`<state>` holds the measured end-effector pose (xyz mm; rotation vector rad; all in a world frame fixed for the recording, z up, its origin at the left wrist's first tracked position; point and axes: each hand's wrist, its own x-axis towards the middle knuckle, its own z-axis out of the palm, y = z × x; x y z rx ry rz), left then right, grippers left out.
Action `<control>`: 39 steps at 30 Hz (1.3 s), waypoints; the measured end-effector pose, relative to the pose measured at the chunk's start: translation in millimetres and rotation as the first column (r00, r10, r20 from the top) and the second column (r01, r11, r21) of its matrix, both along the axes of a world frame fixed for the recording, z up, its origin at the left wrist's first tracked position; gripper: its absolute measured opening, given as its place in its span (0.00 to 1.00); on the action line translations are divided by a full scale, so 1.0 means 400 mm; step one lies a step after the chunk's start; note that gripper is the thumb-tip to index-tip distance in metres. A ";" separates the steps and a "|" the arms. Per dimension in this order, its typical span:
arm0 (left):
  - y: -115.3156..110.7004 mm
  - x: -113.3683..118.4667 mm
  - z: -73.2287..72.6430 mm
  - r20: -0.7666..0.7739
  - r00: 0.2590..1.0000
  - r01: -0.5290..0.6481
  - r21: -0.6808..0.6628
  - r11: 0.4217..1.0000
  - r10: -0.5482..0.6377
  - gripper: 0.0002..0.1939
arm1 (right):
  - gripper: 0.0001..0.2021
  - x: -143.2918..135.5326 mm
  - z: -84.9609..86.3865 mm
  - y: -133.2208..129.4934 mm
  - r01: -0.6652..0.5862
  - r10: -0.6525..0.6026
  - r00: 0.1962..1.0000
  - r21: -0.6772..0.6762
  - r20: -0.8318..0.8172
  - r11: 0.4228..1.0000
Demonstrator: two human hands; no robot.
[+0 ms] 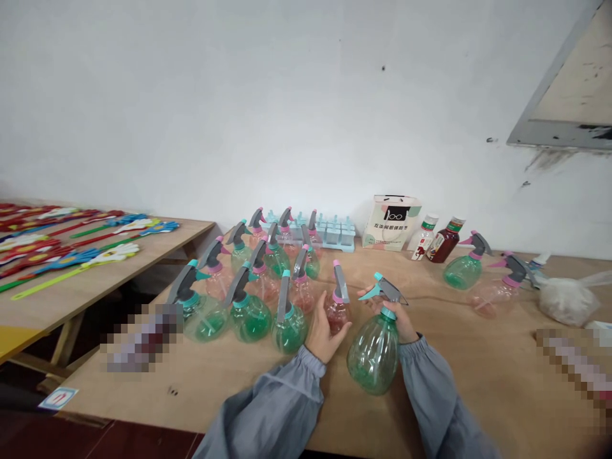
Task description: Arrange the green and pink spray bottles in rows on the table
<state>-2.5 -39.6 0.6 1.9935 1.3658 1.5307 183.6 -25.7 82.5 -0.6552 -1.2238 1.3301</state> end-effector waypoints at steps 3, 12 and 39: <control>-0.001 0.001 0.002 0.000 1.000 -0.013 -0.006 1.000 0.013 0.45 | 0.19 -0.001 0.001 0.000 -0.003 0.003 1.000 0.011 -0.014 1.000; -0.001 0.001 0.000 -0.012 1.000 -0.017 0.025 1.000 0.017 0.45 | 0.14 0.000 0.005 -0.001 0.068 -0.067 0.998 0.044 -0.010 0.997; -0.002 -0.001 0.003 0.028 0.999 0.022 -0.008 1.000 -0.021 0.44 | 0.26 0.454 0.035 -0.145 0.837 -0.860 0.295 0.323 0.416 0.443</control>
